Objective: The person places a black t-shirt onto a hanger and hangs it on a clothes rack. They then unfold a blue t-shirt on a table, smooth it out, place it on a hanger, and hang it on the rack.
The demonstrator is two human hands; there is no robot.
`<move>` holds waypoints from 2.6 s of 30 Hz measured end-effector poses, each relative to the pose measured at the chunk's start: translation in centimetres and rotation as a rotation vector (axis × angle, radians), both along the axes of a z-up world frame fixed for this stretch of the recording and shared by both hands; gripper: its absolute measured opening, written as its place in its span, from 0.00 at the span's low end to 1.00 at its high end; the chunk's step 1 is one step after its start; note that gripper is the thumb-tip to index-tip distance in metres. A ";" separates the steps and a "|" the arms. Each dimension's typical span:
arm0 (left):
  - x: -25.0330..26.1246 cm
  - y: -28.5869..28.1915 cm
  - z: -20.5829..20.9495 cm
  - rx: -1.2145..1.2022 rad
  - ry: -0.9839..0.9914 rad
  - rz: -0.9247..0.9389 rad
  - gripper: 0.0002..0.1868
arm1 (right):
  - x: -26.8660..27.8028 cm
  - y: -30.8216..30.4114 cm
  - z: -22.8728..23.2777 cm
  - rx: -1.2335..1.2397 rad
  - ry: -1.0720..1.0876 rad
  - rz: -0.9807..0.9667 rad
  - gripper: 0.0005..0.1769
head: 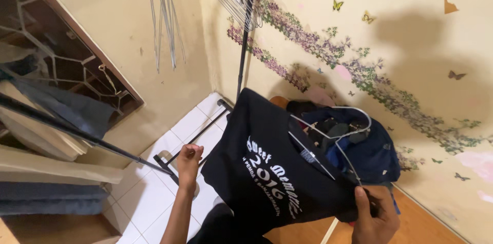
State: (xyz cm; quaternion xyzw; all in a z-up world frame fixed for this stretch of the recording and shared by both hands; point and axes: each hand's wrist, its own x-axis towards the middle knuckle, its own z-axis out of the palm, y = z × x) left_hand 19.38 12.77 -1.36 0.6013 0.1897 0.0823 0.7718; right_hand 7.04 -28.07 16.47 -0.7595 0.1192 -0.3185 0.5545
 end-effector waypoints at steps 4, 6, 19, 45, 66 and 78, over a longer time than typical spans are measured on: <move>-0.7 -2.8 -0.3 0.034 -0.074 -0.111 0.03 | 0.0 -0.6 1.5 -0.061 -0.083 -0.062 0.04; -0.8 -5.4 -0.4 0.078 -0.181 -0.232 0.13 | 0.0 -0.7 2.3 -0.035 -0.132 -0.064 0.07; -1.0 -18.5 -6.5 1.196 0.027 -1.162 0.49 | 6.0 4.4 9.0 -0.043 -0.280 -0.178 0.07; 38.3 -9.3 21.4 -0.973 -0.426 -0.423 0.56 | 31.0 12.5 14.8 -0.113 -0.298 -0.146 0.08; 36.2 -8.1 25.1 -1.094 -0.394 -0.189 0.28 | 39.5 17.5 14.8 -0.173 -0.287 -0.024 0.10; 32.1 -5.7 25.3 -1.171 -0.591 -0.191 0.28 | 41.8 20.0 15.7 -0.151 -0.292 0.086 0.11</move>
